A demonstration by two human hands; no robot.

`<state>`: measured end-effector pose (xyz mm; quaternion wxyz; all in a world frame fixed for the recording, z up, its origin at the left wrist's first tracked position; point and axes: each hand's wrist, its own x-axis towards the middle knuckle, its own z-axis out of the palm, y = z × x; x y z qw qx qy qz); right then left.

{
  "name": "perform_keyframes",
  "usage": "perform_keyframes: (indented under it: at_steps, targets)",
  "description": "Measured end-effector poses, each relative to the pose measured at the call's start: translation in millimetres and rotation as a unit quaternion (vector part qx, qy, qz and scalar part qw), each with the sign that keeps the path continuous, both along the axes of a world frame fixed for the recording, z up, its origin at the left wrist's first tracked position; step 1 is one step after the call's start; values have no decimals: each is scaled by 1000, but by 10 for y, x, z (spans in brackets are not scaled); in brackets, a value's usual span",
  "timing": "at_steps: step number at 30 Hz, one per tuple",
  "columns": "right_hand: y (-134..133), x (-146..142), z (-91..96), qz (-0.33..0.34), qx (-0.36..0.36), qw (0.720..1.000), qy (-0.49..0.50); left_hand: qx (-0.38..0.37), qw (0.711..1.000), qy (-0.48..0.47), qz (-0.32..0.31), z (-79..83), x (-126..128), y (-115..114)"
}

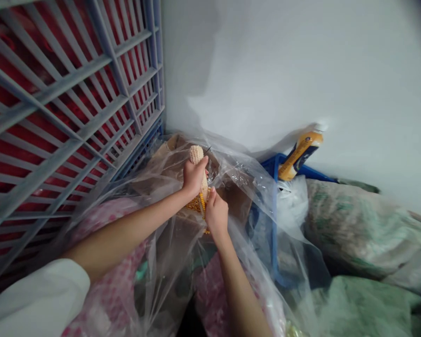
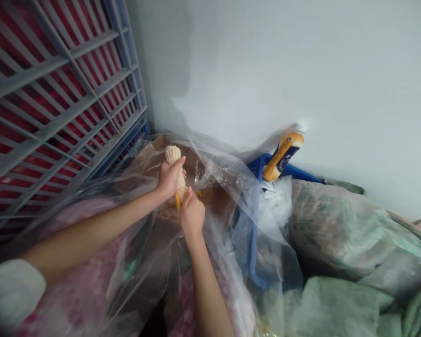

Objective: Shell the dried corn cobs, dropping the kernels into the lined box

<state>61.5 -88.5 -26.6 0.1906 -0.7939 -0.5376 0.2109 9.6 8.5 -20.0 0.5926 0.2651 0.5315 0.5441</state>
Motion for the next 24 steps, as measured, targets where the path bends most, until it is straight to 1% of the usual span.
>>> perform_keyframes:
  at_steps: [2, 5, 6, 8, 11, 15, 17, 19, 24]
  targets:
    - [33, 52, 17, -31, -3, 999, 40, 2, 1000, -15, 1, 14, 3, 12]
    - [72, 146, 75, -47, -35, 990, 125, -2, 1000, -27, 7, 42, -14, 65]
    - [74, 171, 100, -42, -44, 987, 149, -3, 999, -30, 13, 52, -25, 89]
    - [58, 201, 147, -6, -48, 985, 167, -10, 999, -40, 25, 74, -50, 133]
    - [1, 197, 195, 67, -35, 989, 130, -21, 998, -53, 35, 110, -77, 169]
    - [-49, 144, 203, 127, -43, 991, 18, -16, 998, -54, 31, 138, -85, 164]
    - [-52, 109, 190, 131, -49, 990, -16, -12, 998, -53, 34, 138, -84, 160]
    - [-53, 72, 169, 119, -46, 991, -27, -9, 998, -52, 40, 131, -83, 158]
    - [-52, 20, 88, 79, -14, 997, -18, -12, 998, -39, 43, 106, -73, 156]
